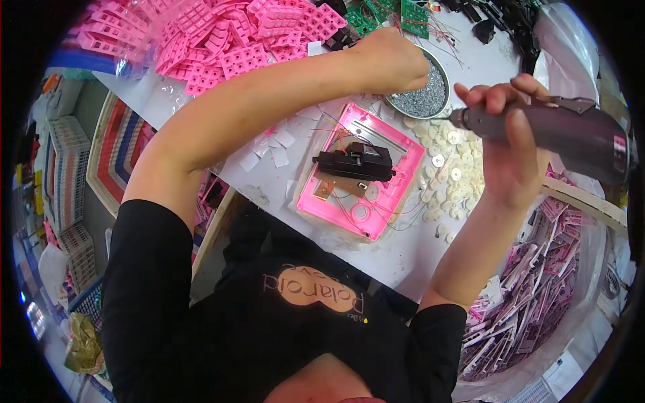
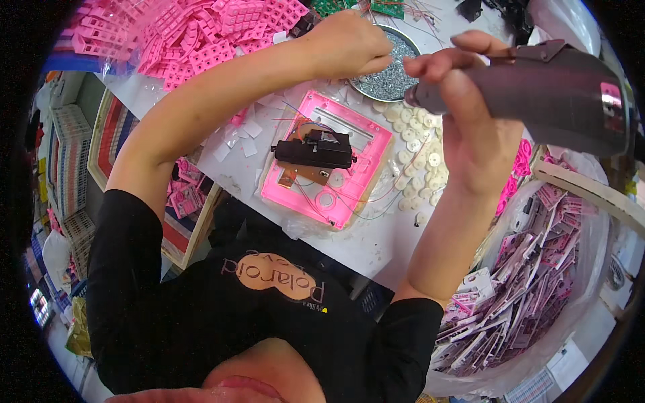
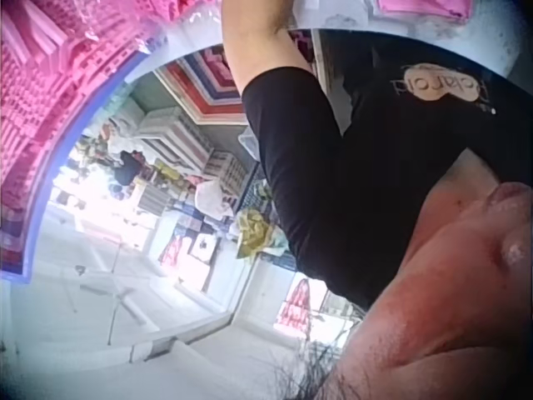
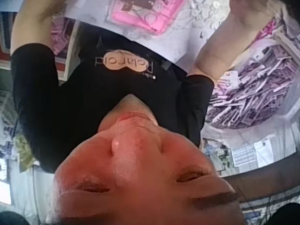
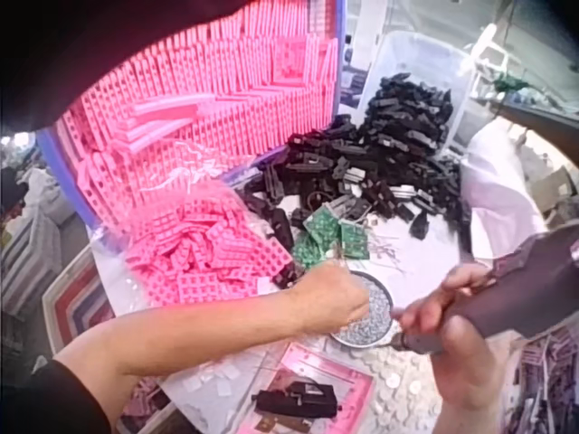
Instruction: Assembling a pink toy electronic device by installing buttons, a circuit board, and securing components with an electric screwdriver.
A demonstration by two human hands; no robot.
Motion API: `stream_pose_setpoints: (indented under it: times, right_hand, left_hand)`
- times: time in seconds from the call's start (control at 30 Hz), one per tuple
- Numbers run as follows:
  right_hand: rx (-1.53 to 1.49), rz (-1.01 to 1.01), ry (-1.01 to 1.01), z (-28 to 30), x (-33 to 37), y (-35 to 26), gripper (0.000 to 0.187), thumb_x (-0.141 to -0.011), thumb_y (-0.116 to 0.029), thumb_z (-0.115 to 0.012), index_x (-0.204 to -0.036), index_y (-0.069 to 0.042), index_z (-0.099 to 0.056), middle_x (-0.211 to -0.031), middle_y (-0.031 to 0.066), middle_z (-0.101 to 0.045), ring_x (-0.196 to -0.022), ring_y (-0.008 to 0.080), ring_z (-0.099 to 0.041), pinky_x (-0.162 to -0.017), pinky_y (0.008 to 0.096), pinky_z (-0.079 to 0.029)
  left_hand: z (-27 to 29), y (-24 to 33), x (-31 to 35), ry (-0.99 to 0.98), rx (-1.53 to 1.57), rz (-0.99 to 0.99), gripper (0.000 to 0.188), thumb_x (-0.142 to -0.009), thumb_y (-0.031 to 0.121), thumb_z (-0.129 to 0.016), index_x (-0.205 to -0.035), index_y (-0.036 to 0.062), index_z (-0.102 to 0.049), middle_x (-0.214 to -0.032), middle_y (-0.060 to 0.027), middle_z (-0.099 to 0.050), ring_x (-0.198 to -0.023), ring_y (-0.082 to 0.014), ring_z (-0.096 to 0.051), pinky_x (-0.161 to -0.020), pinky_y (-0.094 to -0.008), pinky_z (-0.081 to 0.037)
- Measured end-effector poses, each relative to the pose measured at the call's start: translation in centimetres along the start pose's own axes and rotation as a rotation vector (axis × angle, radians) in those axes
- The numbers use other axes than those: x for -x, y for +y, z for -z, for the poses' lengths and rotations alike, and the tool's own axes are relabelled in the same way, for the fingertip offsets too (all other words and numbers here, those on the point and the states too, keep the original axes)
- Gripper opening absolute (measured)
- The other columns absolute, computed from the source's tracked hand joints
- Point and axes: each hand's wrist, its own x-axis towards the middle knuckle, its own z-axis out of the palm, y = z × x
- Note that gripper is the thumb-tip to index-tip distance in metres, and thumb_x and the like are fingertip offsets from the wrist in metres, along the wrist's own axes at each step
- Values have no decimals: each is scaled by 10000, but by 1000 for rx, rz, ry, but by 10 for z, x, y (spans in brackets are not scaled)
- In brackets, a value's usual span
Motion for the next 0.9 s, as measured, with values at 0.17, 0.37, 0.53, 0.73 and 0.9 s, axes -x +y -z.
stream_pose_setpoints:
  times: [0.17,0.37,0.53,0.73,0.9]
  right_hand:
    - [-168,100,37,-24,32,-10,366,-938,-97,-638,-1256,-63,-460,-675,42,-502,-563,152,-463,-591,336,-441]
    - [-47,221,-193,-56,50,-18,313,-994,-236,-606,-1252,-133,-460,-639,-28,-487,-544,122,-454,-576,318,-402]
    - [-66,233,-228,-62,51,-11,312,-985,-235,-636,-1212,-117,-458,-636,-16,-506,-529,131,-468,-538,319,-396]
    - [-105,233,-267,-68,50,-4,307,-979,-229,-642,-1198,-102,-468,-625,-9,-496,-521,144,-464,-517,322,-388]
    - [-133,188,-157,-65,55,5,354,-916,-156,-732,-1147,-59,-482,-708,63,-575,-632,202,-553,-660,389,-493]
  left_hand:
    - [54,49,71,285,246,-132,151,-853,218,-734,-837,128,-613,-774,-13,-605,-761,-236,-607,-839,-421,-412]
    - [64,85,125,202,589,38,99,-837,141,-751,-906,135,-681,-850,12,-680,-803,-193,-638,-847,-383,-363]
    - [61,86,131,229,668,107,110,-809,122,-766,-889,137,-692,-800,13,-674,-756,-187,-634,-828,-369,-351]
    - [63,87,136,196,573,131,228,-771,246,-813,-929,148,-682,-824,15,-638,-826,-188,-618,-919,-411,-342]
    - [65,95,161,261,341,319,453,-722,279,-856,-1106,150,-654,-1012,14,-654,-927,-199,-601,-890,-435,-305]
